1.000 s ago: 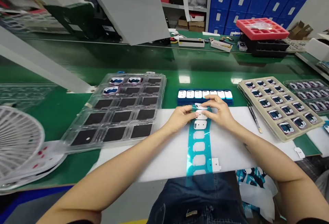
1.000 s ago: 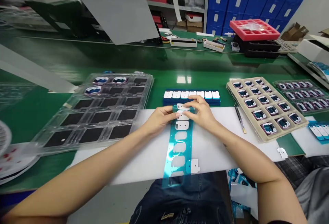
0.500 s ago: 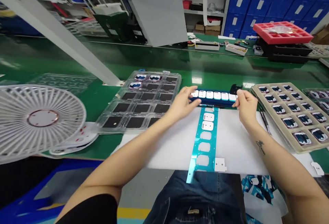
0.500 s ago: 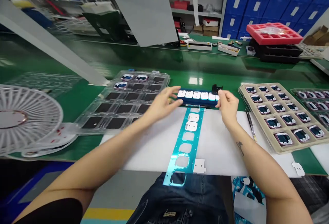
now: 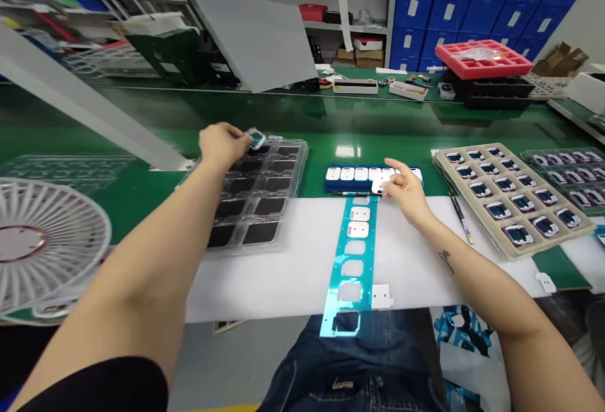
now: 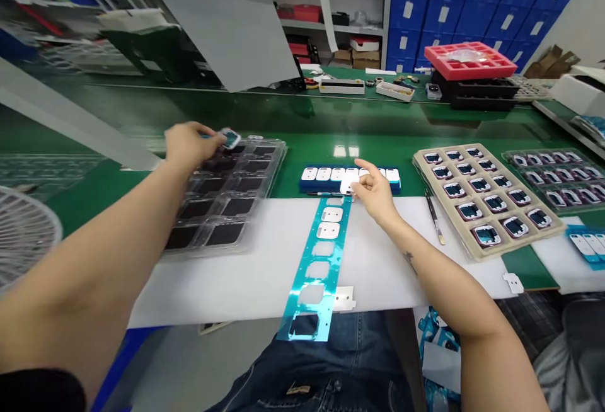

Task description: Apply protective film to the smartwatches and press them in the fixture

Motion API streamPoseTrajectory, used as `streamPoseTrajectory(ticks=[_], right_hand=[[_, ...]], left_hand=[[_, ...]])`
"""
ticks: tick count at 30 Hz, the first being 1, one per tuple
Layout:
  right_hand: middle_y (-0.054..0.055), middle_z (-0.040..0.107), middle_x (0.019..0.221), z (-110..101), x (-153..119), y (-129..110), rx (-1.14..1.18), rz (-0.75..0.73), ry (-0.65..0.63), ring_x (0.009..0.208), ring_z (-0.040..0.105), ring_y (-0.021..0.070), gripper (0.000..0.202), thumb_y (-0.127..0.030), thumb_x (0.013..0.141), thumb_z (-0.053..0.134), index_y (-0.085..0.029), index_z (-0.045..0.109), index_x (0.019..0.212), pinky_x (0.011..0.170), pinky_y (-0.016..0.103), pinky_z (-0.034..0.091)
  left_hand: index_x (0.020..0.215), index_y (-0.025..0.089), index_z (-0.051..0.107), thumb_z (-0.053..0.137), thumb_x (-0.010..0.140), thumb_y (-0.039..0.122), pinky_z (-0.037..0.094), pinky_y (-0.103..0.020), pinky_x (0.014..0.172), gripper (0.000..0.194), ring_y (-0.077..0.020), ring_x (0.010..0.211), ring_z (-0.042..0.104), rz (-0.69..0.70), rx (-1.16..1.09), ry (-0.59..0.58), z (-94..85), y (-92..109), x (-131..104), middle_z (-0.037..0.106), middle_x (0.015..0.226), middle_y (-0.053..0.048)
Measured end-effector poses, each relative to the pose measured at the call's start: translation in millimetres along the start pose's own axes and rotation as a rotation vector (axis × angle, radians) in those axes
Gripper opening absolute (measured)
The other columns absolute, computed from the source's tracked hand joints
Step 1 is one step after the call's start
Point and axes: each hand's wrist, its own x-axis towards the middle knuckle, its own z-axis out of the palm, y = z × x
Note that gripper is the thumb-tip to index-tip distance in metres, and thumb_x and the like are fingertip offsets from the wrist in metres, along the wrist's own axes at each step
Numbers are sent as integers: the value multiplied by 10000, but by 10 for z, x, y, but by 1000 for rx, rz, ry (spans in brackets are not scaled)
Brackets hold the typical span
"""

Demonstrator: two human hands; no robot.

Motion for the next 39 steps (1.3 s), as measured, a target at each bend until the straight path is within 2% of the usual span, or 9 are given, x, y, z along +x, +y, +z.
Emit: streamPoseTrajectory(ticks=[4, 9, 12, 21, 25, 29, 33, 36, 39], right_hand=[[-66, 542, 691, 36, -10, 23, 26, 111, -3, 582, 585, 97, 268, -286, 590, 632, -207, 463, 783, 531, 243, 532], [-83, 456, 601, 87, -153, -38, 11, 75, 5, 530, 477, 60, 246, -305, 642, 647, -206, 431, 705, 509, 190, 459], [-78, 496, 615, 129, -295, -47, 26, 97, -41, 474, 433, 49, 277, -337, 653, 693, -197, 505, 800, 432, 173, 385], [31, 621, 930, 170, -389, -6, 68, 279, -24, 643, 560, 85, 334, -411, 589, 781, -155, 571, 630, 562, 233, 514], [10, 616, 834, 210, -413, -26, 154, 353, -31, 615, 558, 90, 335, -422, 584, 779, -167, 568, 634, 525, 230, 516], [-42, 535, 642, 207, -381, -56, 215, 217, 142, 585, 498, 78, 306, -411, 602, 777, -187, 576, 656, 449, 169, 448], [-56, 529, 599, 155, -325, -63, 209, 164, 158, 554, 492, 75, 327, -425, 571, 802, -194, 611, 699, 468, 188, 453], [-52, 562, 611, 112, -301, -72, 200, 133, 142, 539, 499, 75, 341, -419, 552, 814, -195, 642, 742, 511, 217, 472], [-51, 578, 632, 92, -301, -98, 188, 123, 114, 525, 495, 76, 361, -389, 554, 812, -201, 657, 821, 524, 231, 464]], left_hand=[[857, 135, 609, 689, 749, 349, 485, -315, 736, 252, -169, 768, 595, -21, -215, 47, 219, 479, -469, 651, 782, -1], [769, 149, 706, 770, 588, 325, 467, -226, 415, 261, -120, 502, 556, -111, -750, -682, 684, 956, -1504, 693, 747, -47], [797, 155, 729, 771, 582, 312, 441, -213, 377, 269, -96, 454, 519, -250, -879, -787, 815, 949, -1780, 700, 746, -45], [1026, 141, 636, 700, 633, 186, 522, -310, 714, 401, -169, 723, 668, -332, -1092, -865, 800, 746, -1682, 702, 804, -48], [1109, 143, 584, 690, 661, 247, 519, -329, 740, 473, -176, 752, 650, -155, -857, -781, 807, 752, -1747, 680, 857, -57], [1110, 176, 604, 667, 731, 352, 506, -379, 796, 422, -226, 902, 603, 266, -324, -617, 790, 882, -1749, 622, 1050, -83], [1056, 136, 637, 704, 720, 432, 471, -460, 868, 452, -316, 1017, 541, 543, 94, -555, 888, 1064, -1750, 606, 1086, -130], [1006, 129, 660, 695, 727, 319, 467, -454, 878, 339, -302, 992, 551, 591, 73, -578, 955, 1093, -1750, 628, 1052, -130], [1049, 153, 643, 679, 708, 240, 475, -423, 884, 354, -264, 992, 584, 441, -232, -584, 923, 1013, -1724, 645, 1085, -103]])
